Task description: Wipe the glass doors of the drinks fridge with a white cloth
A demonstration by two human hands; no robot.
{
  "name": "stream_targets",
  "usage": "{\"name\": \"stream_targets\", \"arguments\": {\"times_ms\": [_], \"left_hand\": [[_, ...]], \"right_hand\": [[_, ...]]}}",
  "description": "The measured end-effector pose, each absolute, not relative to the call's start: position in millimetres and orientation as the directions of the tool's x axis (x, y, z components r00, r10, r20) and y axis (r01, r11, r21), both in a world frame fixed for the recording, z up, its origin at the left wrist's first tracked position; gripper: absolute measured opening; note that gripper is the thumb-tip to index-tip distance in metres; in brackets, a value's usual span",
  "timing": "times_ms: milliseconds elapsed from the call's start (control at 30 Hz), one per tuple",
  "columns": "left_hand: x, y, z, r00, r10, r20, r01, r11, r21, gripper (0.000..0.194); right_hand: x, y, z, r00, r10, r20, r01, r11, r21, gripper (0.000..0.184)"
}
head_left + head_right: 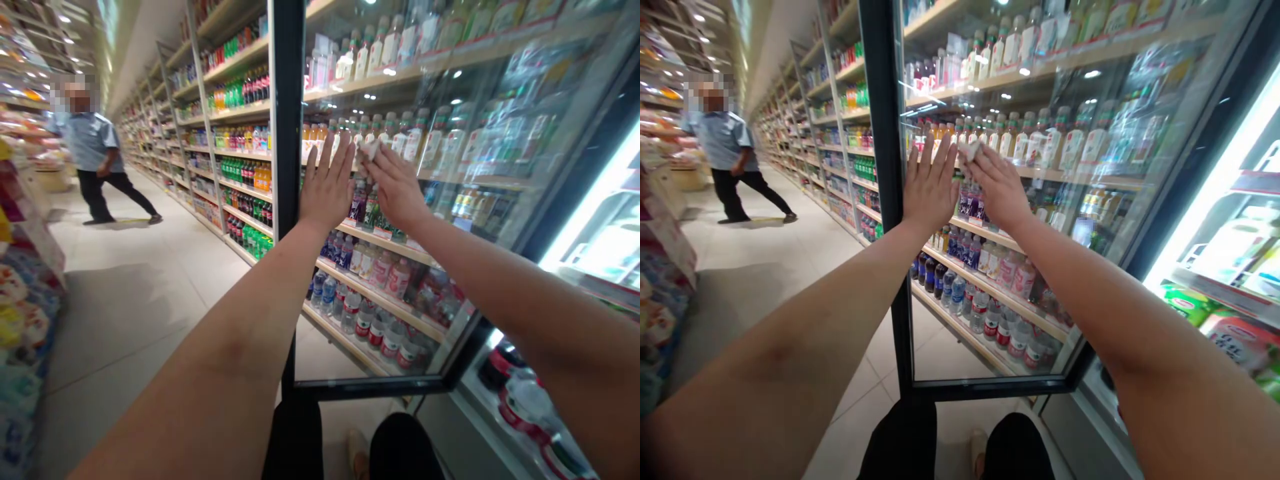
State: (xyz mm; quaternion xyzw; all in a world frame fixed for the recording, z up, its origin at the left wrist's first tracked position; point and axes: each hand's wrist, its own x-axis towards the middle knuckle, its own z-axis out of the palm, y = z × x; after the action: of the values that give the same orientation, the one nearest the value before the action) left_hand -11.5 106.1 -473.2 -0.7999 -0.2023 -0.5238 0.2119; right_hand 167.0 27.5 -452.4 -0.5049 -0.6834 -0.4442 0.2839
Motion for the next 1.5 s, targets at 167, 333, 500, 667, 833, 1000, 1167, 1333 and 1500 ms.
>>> {"name": "stream_targets", "arguments": {"times_ms": [167, 333, 500, 667, 833, 1000, 1167, 1333, 1500], "left_hand": [[-11, 107, -474, 0.380, 0.116, 0.918, 0.547, -0.828, -0.121, 0.076], [-7, 110, -474, 0.386, 0.143, 0.911, 0.616, -0.776, -0.139, 0.069], [-10, 106, -473, 0.413, 0.145, 0.899, 0.624, -0.764, -0.163, 0.090], [-12, 103, -473, 0.386, 0.121, 0.915, 0.565, -0.815, -0.131, 0.072], [-12, 104, -472, 0.388, 0.135, 0.912, 0.552, -0.827, -0.112, 0.076], [-10, 105, -472, 0.390, 0.172, 0.905, 0.566, -0.819, -0.089, 0.072], [-11, 104, -472, 0.394, 0.152, 0.906, 0.567, -0.816, -0.110, 0.068], [-9, 107, -472, 0.400, 0.191, 0.896, 0.580, -0.810, -0.087, 0.088], [-11, 104, -471, 0.420, 0.189, 0.888, 0.650, -0.745, -0.149, 0.114]], "right_hand": [[176, 32, -435, -0.204, 0.324, 0.924, 0.979, 0.048, 0.199, 0.057], [176, 27, -450, -0.335, 0.428, 0.840, 0.942, 0.117, 0.316, 0.057], [206, 26, -424, -0.205, 0.260, 0.943, 0.979, 0.058, 0.197, 0.054], [192, 17, -464, -0.273, 0.359, 0.893, 0.962, 0.077, 0.263, 0.059], [210, 15, -445, -0.297, 0.354, 0.887, 0.954, 0.075, 0.290, 0.057], [220, 18, -443, -0.166, 0.202, 0.965, 0.986, 0.042, 0.161, 0.056], [205, 10, -467, -0.271, 0.408, 0.872, 0.962, 0.083, 0.260, 0.057], [235, 10, -430, -0.153, 0.242, 0.958, 0.985, 0.111, 0.130, 0.056], [225, 5, -463, -0.227, 0.311, 0.923, 0.974, 0.058, 0.219, 0.059]]}}
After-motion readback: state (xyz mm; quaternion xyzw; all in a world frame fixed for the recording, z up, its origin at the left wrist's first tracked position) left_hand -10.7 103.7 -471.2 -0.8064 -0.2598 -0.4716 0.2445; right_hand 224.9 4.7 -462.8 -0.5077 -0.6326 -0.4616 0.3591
